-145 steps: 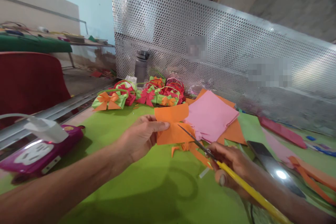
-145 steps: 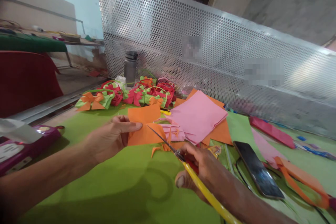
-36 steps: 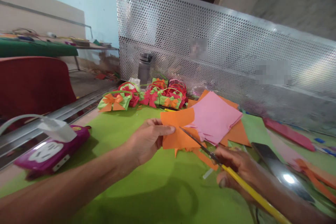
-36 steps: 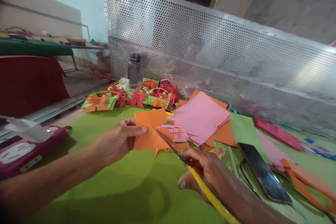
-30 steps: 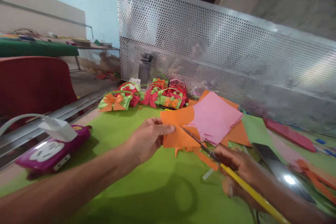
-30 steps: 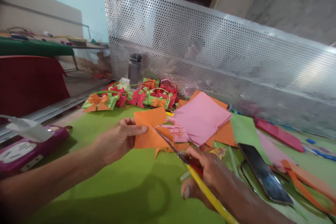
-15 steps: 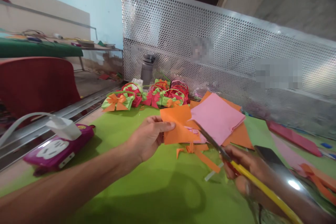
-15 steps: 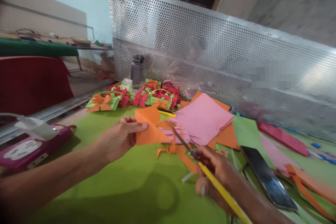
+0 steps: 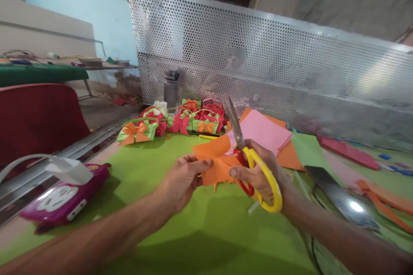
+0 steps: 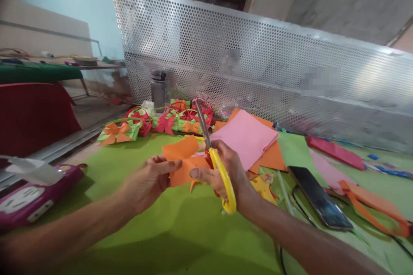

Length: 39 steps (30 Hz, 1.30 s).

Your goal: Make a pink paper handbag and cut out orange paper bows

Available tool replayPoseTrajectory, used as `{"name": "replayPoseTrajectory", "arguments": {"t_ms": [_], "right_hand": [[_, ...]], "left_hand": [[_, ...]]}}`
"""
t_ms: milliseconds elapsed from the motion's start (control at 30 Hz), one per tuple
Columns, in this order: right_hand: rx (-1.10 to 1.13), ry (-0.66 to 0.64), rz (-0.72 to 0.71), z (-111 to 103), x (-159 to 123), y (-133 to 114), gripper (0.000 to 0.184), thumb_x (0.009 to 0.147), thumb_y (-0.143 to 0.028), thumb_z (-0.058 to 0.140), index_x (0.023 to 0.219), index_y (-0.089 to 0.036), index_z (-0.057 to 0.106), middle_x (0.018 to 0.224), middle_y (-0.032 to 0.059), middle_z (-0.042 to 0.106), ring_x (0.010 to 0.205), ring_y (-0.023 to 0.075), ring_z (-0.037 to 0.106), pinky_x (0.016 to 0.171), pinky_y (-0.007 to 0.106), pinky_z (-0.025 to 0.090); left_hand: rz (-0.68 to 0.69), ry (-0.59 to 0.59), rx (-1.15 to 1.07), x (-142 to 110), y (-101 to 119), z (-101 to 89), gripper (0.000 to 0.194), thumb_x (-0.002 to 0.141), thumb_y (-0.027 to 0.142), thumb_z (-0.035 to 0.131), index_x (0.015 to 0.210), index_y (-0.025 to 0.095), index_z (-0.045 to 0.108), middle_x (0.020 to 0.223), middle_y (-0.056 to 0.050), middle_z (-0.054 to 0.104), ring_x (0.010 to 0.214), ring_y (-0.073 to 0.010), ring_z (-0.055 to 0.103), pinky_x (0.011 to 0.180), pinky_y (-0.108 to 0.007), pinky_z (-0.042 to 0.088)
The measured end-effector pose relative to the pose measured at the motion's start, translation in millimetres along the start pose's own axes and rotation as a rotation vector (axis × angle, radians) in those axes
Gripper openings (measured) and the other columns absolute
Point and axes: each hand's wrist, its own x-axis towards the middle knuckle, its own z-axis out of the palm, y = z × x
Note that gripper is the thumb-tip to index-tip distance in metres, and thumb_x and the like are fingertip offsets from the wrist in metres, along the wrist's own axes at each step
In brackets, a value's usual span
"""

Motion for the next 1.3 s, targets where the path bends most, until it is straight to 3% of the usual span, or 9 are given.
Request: {"name": "replayPoseTrajectory", "arguments": {"t_ms": [267,433,600,900,1133,1233,1300], "right_hand": [[0.037,-0.067,0.045,6.7,0.7,-2.3,0.021,0.066,-0.016,0.059,0.083,-0.019,0.046,0.063,-0.0079,0.042,0.052,0.0080,0.039,0.050,0.022,0.035],[-0.047,-0.212,0.119,-2.1,0.9,-4.8,0.021,0.067,-0.013,0.056,0.086,-0.019,0.048,0.062,-0.0084,0.043,0.046,0.0060,0.035,0.042,0.019,0.030],[-0.106,-0.284,0.091,-4.6,3.2,-5.6,0.023,0.065,-0.010,0.057,0.085,-0.019,0.049,0.060,-0.0089,0.039,0.046,0.0058,0.035,0.042,0.019,0.029],[-0.172,-0.363,0.087,-5.3,12.2,-10.6,0.023,0.065,-0.012,0.054,0.087,-0.019,0.048,0.060,-0.0081,0.039,0.048,0.0073,0.033,0.043,0.020,0.026],[-0.162,-0.348,0.058,-4.1,16.0,-10.1,0.024,0.065,-0.013,0.058,0.086,-0.019,0.048,0.060,-0.0084,0.038,0.048,0.0070,0.032,0.043,0.020,0.029],[-0.068,-0.276,0.021,-4.2,18.0,-5.7,0.026,0.068,-0.026,0.064,0.088,-0.017,0.051,0.066,-0.0049,0.046,0.050,0.0083,0.039,0.045,0.021,0.034],[-0.002,-0.184,-0.030,-6.1,16.6,-1.1,0.029,0.072,-0.038,0.062,0.088,-0.017,0.053,0.067,-0.0028,0.049,0.053,0.0105,0.044,0.049,0.023,0.039]], "left_hand": [[-0.030,-0.107,0.127,1.0,-1.6,-3.6,0.030,0.059,0.020,0.077,0.086,0.012,0.068,0.083,-0.009,0.071,0.069,-0.0183,0.065,0.060,-0.028,0.051],[-0.008,-0.106,0.298,8.3,10.0,-6.9,0.024,0.055,0.016,0.078,0.077,0.015,0.068,0.070,-0.003,0.070,0.058,-0.0124,0.062,0.057,-0.023,0.049],[0.027,-0.228,0.495,10.7,16.0,-9.0,0.007,0.061,0.016,0.071,0.064,0.011,0.069,0.058,-0.002,0.064,0.050,-0.0077,0.054,0.052,-0.017,0.041],[0.048,-0.342,0.650,15.7,16.7,-17.4,0.016,0.063,0.026,0.068,0.062,0.010,0.067,0.054,-0.001,0.059,0.049,-0.0083,0.047,0.052,-0.021,0.035],[0.076,-0.371,0.680,14.5,19.4,-16.2,0.014,0.063,0.024,0.066,0.056,0.012,0.063,0.048,0.003,0.051,0.045,-0.0061,0.038,0.047,-0.020,0.026],[0.139,-0.372,0.601,14.7,20.5,-15.9,0.016,0.064,0.025,0.065,0.055,0.011,0.063,0.048,0.003,0.050,0.045,-0.0061,0.038,0.047,-0.020,0.028],[0.206,-0.297,0.537,15.1,22.7,-15.4,0.017,0.063,0.026,0.067,0.056,0.011,0.064,0.049,0.001,0.053,0.047,-0.0070,0.041,0.048,-0.021,0.030]]}}
